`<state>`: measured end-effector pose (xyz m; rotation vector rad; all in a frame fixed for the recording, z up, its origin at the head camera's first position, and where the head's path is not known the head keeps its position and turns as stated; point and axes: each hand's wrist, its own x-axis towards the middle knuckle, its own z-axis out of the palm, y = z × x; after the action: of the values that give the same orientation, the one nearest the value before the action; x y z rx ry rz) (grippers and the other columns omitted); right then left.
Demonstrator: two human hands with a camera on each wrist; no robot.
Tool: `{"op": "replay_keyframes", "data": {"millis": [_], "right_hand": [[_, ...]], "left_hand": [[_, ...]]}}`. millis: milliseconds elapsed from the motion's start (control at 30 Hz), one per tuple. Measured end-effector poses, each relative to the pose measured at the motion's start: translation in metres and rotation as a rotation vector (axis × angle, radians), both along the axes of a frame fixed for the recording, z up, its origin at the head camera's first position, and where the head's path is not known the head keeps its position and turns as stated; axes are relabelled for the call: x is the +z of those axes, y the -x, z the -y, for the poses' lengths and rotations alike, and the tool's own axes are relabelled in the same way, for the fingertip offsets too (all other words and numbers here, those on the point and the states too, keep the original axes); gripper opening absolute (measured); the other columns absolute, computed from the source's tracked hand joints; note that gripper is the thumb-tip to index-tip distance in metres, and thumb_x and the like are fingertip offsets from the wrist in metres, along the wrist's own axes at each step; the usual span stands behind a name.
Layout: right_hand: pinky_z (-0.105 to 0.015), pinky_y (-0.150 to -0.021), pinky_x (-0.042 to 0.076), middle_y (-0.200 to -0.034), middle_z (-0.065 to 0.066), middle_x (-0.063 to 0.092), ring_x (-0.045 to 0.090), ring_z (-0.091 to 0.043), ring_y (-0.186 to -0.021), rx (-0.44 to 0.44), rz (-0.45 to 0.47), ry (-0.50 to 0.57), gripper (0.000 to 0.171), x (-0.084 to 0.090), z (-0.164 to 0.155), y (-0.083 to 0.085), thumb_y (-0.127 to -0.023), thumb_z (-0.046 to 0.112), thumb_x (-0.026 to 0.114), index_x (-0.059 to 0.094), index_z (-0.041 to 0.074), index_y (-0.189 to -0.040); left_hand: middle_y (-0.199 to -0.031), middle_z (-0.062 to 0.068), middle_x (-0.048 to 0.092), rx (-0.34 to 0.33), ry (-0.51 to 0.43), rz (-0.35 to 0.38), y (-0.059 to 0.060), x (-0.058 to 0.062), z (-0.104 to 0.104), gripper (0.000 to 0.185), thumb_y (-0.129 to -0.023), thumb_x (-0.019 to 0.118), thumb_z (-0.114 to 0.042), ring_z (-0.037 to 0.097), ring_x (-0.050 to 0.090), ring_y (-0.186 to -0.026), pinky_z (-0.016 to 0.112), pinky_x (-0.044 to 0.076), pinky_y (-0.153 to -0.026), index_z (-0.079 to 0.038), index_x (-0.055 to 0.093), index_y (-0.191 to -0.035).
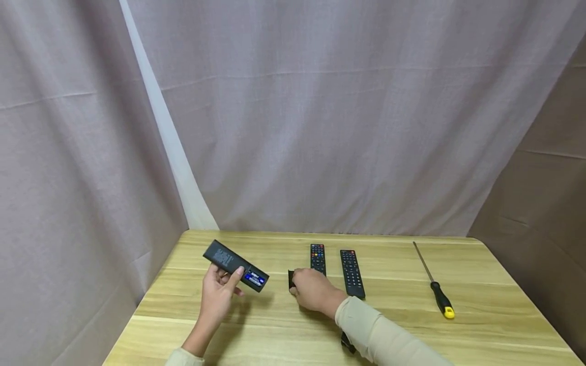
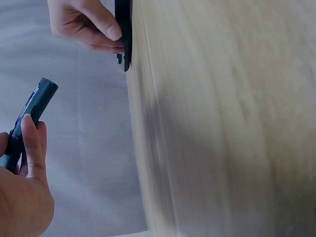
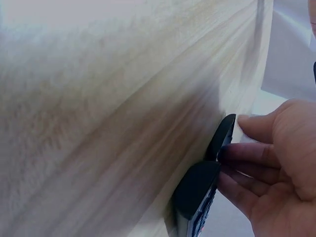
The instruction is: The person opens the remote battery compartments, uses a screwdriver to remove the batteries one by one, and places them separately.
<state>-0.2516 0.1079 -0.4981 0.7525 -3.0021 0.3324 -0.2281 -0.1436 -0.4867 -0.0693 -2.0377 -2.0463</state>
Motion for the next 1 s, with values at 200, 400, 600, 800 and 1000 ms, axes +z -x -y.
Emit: {"op": "replay_keyframes", "data": {"millis": [200, 400, 600, 800, 1000], "right_hand": [[-0.032, -0.071, 0.061, -0.089, 0.001, 0.072, 0.066, -0.01, -0.078, 0.022, 0.02, 0.109, 0.022, 0.005, -0.012, -0.003, -0.104, 0.024, 0.071, 0.074, 0.012, -0.086], [-0.042, -0.087, 0.067, -0.101, -0.002, 0.078, 0.074, -0.018, -0.093, 0.019, -0.017, 0.159, 0.021, 0.023, -0.035, -0.009, -0.106, 0.023, 0.067, 0.078, 0.01, -0.094], [-0.05, -0.1, 0.066, -0.114, -0.01, 0.08, 0.076, -0.029, -0.109, -0.049, -0.044, 0.163, 0.027, 0.034, -0.065, -0.022, -0.106, 0.026, 0.067, 0.08, 0.002, -0.111], [-0.049, -0.103, 0.065, -0.113, -0.009, 0.081, 0.076, -0.028, -0.113, -0.083, -0.105, 0.156, 0.029, 0.035, -0.097, -0.042, -0.106, 0.028, 0.067, 0.08, 0.002, -0.112], [-0.04, -0.09, 0.068, -0.103, 0.005, 0.079, 0.075, -0.014, -0.1, -0.08, -0.133, 0.183, 0.019, 0.026, -0.115, -0.061, -0.106, 0.029, 0.067, 0.08, 0.015, -0.103]], "left_hand": [[-0.097, -0.002, 0.079, -0.003, -0.001, 0.006, 0.001, 0.001, -0.001, 0.027, -0.099, 0.071, 0.002, 0.011, 0.074, -0.074, 0.048, 0.067, -0.055, 0.002, 0.057, -0.122], [-0.1, 0.006, 0.08, 0.002, -0.003, 0.006, 0.001, 0.003, 0.0, 0.027, -0.099, 0.071, 0.001, 0.012, 0.074, -0.073, 0.046, 0.067, -0.054, 0.002, 0.057, -0.122], [-0.101, 0.006, 0.08, 0.012, 0.0, 0.016, 0.001, 0.003, 0.001, 0.027, -0.099, 0.071, 0.001, 0.011, 0.074, -0.073, 0.043, 0.067, -0.054, 0.002, 0.057, -0.123], [-0.098, -0.001, 0.079, 0.005, -0.006, 0.02, 0.003, 0.003, 0.0, 0.027, -0.1, 0.07, 0.001, 0.011, 0.073, -0.072, 0.039, 0.067, -0.054, 0.001, 0.057, -0.123], [-0.099, 0.001, 0.079, 0.001, -0.007, 0.02, 0.004, 0.003, 0.0, 0.027, -0.1, 0.071, 0.0, 0.011, 0.073, -0.072, 0.04, 0.067, -0.054, 0.001, 0.057, -0.123]]}}
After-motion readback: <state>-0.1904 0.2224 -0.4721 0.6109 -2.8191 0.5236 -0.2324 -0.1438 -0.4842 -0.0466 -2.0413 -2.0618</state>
